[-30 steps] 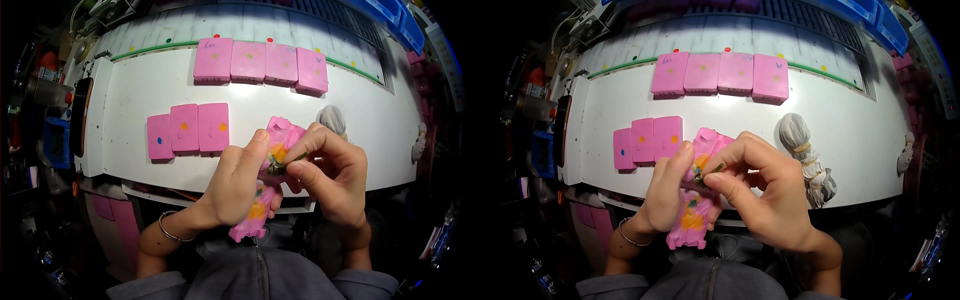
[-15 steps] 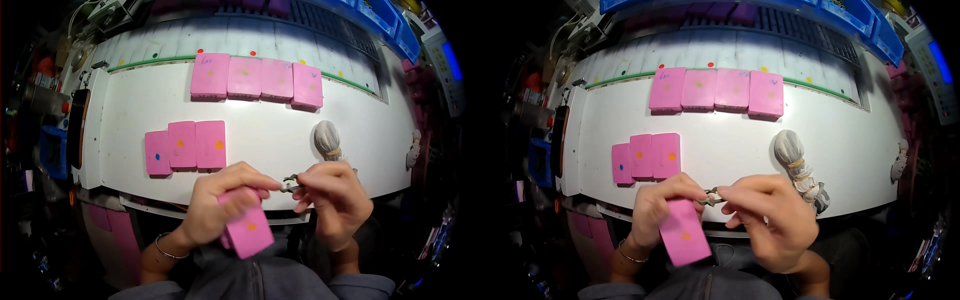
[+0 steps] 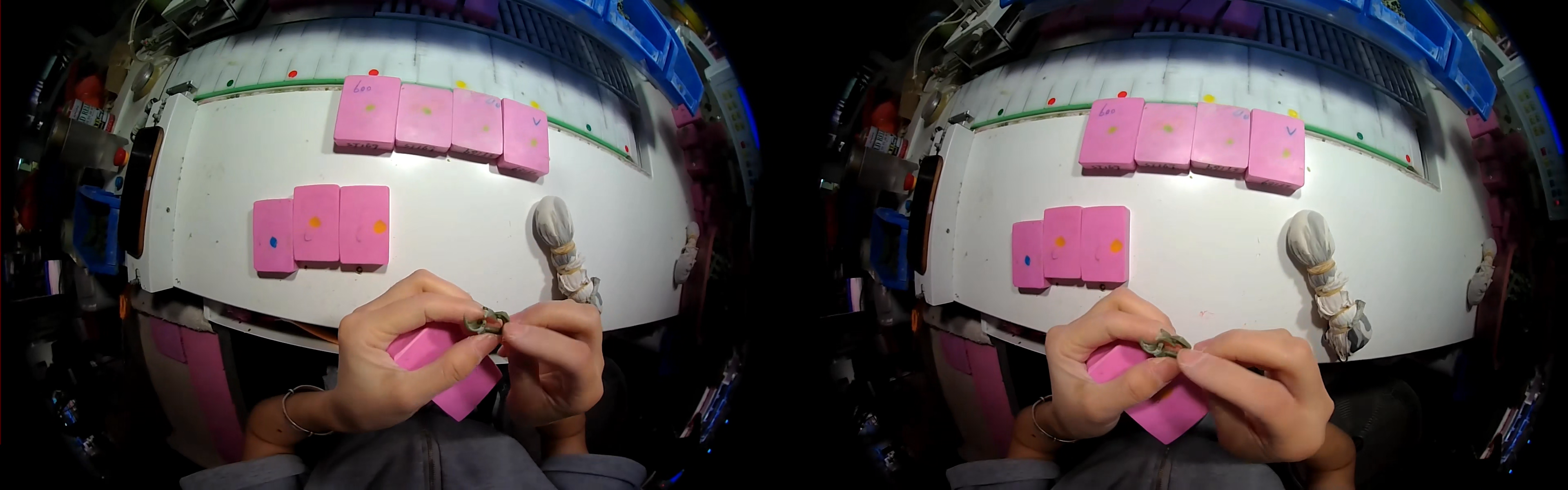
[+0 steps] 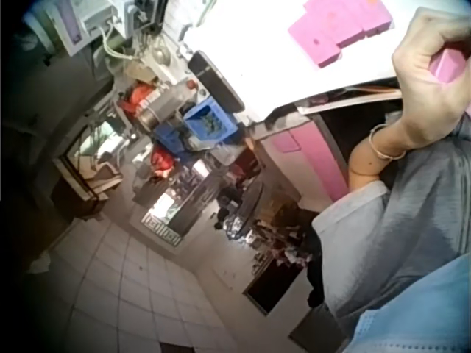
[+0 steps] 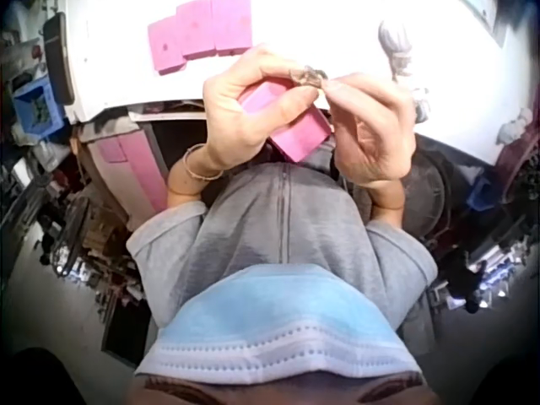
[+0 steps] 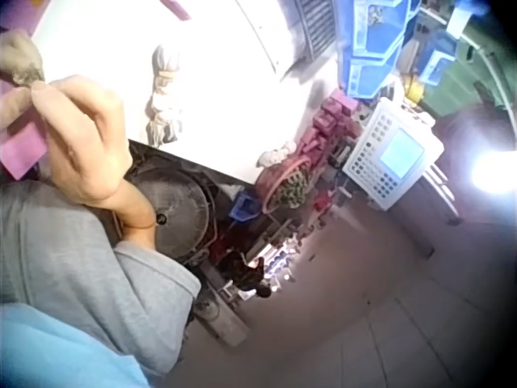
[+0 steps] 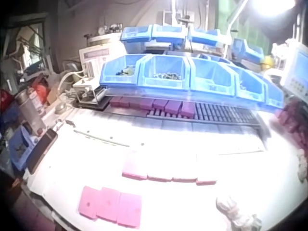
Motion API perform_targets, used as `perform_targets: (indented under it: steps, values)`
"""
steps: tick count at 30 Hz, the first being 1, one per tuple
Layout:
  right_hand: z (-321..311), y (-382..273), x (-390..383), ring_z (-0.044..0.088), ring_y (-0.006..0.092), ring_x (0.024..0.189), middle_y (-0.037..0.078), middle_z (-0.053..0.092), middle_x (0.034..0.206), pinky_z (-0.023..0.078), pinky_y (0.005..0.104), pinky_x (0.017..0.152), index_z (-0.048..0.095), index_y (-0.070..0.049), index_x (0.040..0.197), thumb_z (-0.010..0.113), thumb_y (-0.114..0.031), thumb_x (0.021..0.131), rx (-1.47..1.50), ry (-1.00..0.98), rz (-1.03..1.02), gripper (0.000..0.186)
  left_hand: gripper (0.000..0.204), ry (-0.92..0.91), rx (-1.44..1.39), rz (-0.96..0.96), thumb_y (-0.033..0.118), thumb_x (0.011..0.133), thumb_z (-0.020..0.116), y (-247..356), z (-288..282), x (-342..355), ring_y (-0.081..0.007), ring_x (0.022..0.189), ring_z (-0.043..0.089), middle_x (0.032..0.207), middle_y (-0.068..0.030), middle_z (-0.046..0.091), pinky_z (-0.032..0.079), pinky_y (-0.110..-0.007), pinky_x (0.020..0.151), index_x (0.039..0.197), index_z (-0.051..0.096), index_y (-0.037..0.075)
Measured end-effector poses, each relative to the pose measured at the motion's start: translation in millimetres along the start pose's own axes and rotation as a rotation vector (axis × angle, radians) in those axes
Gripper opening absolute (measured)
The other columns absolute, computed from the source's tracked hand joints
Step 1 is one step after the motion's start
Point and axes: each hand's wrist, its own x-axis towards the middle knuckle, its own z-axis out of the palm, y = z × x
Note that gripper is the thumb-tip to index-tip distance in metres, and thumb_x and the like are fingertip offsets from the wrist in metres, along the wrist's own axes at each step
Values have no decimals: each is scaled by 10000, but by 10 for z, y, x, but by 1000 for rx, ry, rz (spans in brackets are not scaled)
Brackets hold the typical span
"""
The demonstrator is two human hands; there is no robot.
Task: The person cleans a two-part pink mold using a gray application tool, inserts green stem-like components into the mold cavities by hand, and closes the mold. The person repeats this process for several mold sets on a work surface in a production area.
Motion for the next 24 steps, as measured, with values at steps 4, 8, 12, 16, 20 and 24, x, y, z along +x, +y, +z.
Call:
perform_targets:
  steps: [4, 8, 12, 16, 20, 24]
  values:
    - [26, -37, -46, 604, 174, 675, 150, 618, 859, 492, 236, 558, 601, 46, 941, 692, 120, 694, 79, 105, 125, 273, 150, -29, 142, 42, -51, 750, 647, 79, -17, 10, -138, 783, 572, 874, -107, 589, 465, -255, 722, 897, 643, -21]
    - [-5, 27, -54, 603, 167, 675, 149, 629, 832, 484, 227, 537, 600, 55, 937, 698, 119, 692, 88, 92, 56, 271, 157, -9, 194, 65, -48, 747, 652, 94, 10, -5, -128, 759, 568, 860, -101, 586, 465, -246, 699, 901, 651, -17]
    - [-14, 5, -40, 594, 154, 659, 146, 633, 814, 474, 216, 520, 607, 55, 925, 693, 124, 696, 63, 51, 50, 254, 183, 24, 168, 79, -48, 749, 659, 108, 50, -13, -121, 743, 562, 862, -99, 578, 464, -237, 681, 929, 654, -15]
    - [-17, -26, -16, 573, 124, 628, 140, 628, 812, 461, 204, 504, 610, 53, 939, 693, 118, 703, 44, 7, 76, 259, 199, 14, 203, 100, -52, 748, 665, 114, 39, -4, -120, 754, 563, 875, -99, 572, 467, -235, 679, 942, 656, -13]
    - [-17, -27, -16, 562, 109, 614, 133, 623, 810, 454, 199, 497, 608, 50, 956, 696, 112, 707, 60, -13, 83, 272, 203, 3, 200, 131, -55, 746, 667, 75, 17, -23, -119, 758, 562, 873, -95, 569, 467, -232, 676, 944, 658, -10]
    - [-8, -16, -34, 562, 110, 617, 133, 619, 818, 453, 200, 498, 605, 49, 955, 693, 109, 711, 73, -24, 86, 266, 201, 4, 182, 135, -61, 742, 667, 75, 17, -39, -119, 754, 563, 864, -93, 563, 466, -230, 673, 935, 658, -8]
